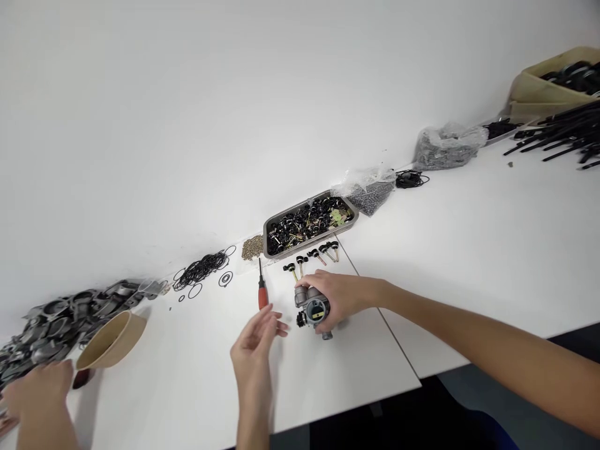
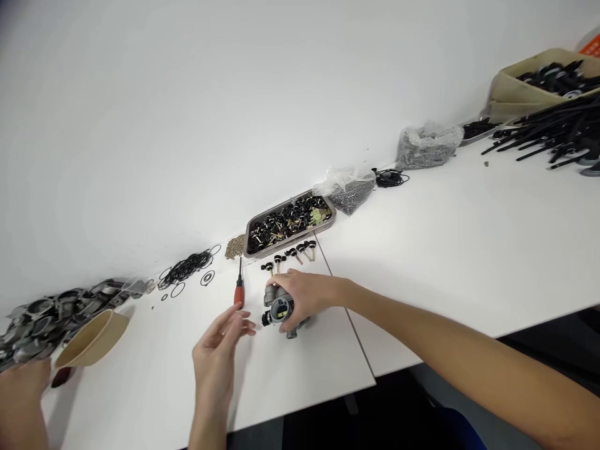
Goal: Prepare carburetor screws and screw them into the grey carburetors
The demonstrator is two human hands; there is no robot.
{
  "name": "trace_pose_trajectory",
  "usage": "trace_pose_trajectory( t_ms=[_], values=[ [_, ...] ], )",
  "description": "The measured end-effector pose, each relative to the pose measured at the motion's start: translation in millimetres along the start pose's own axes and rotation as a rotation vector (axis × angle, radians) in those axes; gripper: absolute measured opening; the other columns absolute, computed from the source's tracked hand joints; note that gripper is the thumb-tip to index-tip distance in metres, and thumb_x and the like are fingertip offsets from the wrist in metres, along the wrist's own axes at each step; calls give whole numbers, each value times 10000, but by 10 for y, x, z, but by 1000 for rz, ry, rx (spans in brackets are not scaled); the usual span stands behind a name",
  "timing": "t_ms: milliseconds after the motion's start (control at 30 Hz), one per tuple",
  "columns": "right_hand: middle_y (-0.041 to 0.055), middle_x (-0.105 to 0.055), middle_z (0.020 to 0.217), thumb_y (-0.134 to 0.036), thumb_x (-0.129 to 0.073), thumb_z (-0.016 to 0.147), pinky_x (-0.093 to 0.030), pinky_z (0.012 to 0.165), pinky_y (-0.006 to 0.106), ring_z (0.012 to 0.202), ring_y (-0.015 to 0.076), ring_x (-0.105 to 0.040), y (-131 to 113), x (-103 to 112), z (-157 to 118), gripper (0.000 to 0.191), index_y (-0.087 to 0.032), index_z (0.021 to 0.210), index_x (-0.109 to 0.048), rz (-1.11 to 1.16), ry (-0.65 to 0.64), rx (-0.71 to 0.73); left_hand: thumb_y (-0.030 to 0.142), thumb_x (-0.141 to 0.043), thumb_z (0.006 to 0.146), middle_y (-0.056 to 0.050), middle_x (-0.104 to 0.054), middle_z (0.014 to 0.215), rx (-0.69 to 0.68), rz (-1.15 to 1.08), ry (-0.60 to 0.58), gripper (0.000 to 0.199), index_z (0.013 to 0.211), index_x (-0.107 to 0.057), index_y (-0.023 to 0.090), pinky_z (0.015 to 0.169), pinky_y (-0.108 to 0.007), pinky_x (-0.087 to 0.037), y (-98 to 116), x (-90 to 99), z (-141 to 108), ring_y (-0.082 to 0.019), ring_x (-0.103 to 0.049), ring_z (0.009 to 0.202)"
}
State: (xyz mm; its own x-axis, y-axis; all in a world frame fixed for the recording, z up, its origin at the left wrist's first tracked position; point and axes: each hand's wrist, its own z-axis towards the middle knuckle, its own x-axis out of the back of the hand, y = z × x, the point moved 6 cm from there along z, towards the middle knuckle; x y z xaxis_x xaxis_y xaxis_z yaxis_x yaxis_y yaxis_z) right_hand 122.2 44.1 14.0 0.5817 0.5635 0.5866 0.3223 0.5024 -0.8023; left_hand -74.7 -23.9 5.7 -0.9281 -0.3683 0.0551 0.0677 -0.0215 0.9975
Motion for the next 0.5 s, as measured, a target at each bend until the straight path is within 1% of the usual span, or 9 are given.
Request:
trace_pose_trajectory(
  t_ms=[33, 100, 133, 200, 267, 333, 400, 500],
  values=[
    [63, -544, 1083, -516, -807, 570, -443, 876, 353, 1055, 260, -525, 0, 1, -2, 789, -255, 1240, -482, 6, 0, 2, 381, -782, 660, -102, -704, 863, -34, 61, -6, 428, 992, -703, 122, 646, -339, -537, 101, 51, 130, -187, -639, 648],
    [60, -547, 1074, -518, -805, 577, -446, 874, 352, 1062, 261, -525, 4, 2, -6, 773, -262, 1234, -488, 19, -7, -5, 421, -747, 687, -91, -699, 815, -84, 246, -79, 398, 954, -701, 129, 628, -326, -520, 284, 96, 444, -190, -627, 652],
    [60, -546, 1074, -517, -806, 580, -449, 869, 352, 1057, 260, -528, 6, 2, -9, 770, -266, 1235, -491, 23, -12, -13, 452, -719, 707, -83, -694, 792, -93, 386, -128, 396, 947, -700, 138, 608, -316, -504, 344, 95, 614, -187, -617, 642],
    [67, -538, 1096, -514, -810, 578, -454, 859, 355, 1038, 254, -538, 7, 2, -12, 786, -268, 1251, -488, 28, -21, -30, 503, -709, 680, -58, -671, 711, -68, 678, -216, 428, 925, -694, 153, 543, -296, -450, 366, 74, 942, -184, -590, 575],
    [74, -529, 1124, -515, -814, 572, -457, 858, 358, 1027, 251, -543, 2, 5, -13, 820, -267, 1276, -475, 26, -25, -40, 507, -734, 625, -27, -628, 612, -18, 874, -300, 501, 977, -673, 156, 508, -279, -395, 272, 35, 1208, -185, -557, 526],
    [75, -527, 1132, -508, -820, 564, -456, 864, 359, 1031, 251, -541, -3, 9, -10, 841, -263, 1289, -469, 21, -26, -49, 491, -733, 608, 3, -589, 560, 1, 973, -357, 558, 1047, -641, 159, 501, -269, -361, 121, 1, 1393, -177, -526, 496],
    [72, -536, 1132, -478, -830, 560, -450, 878, 352, 1055, 254, -532, -9, 11, -3, 843, -259, 1290, -471, 17, -30, -45, 466, -698, 632, 20, -570, 547, -33, 991, -366, 554, 1088, -611, 163, 507, -262, -343, -25, 3, 1517, -168, -506, 489],
    [70, -546, 1177, -429, -849, 546, -430, 924, 343, 1115, 257, -504, -17, 13, 6, 870, -261, 1306, -461, 7, -48, -13, 437, -661, 659, 40, -525, 508, -94, 913, -359, 486, 1059, -609, 167, 499, -255, -317, -193, 93, 1628, -157, -470, 476]
  ],
)
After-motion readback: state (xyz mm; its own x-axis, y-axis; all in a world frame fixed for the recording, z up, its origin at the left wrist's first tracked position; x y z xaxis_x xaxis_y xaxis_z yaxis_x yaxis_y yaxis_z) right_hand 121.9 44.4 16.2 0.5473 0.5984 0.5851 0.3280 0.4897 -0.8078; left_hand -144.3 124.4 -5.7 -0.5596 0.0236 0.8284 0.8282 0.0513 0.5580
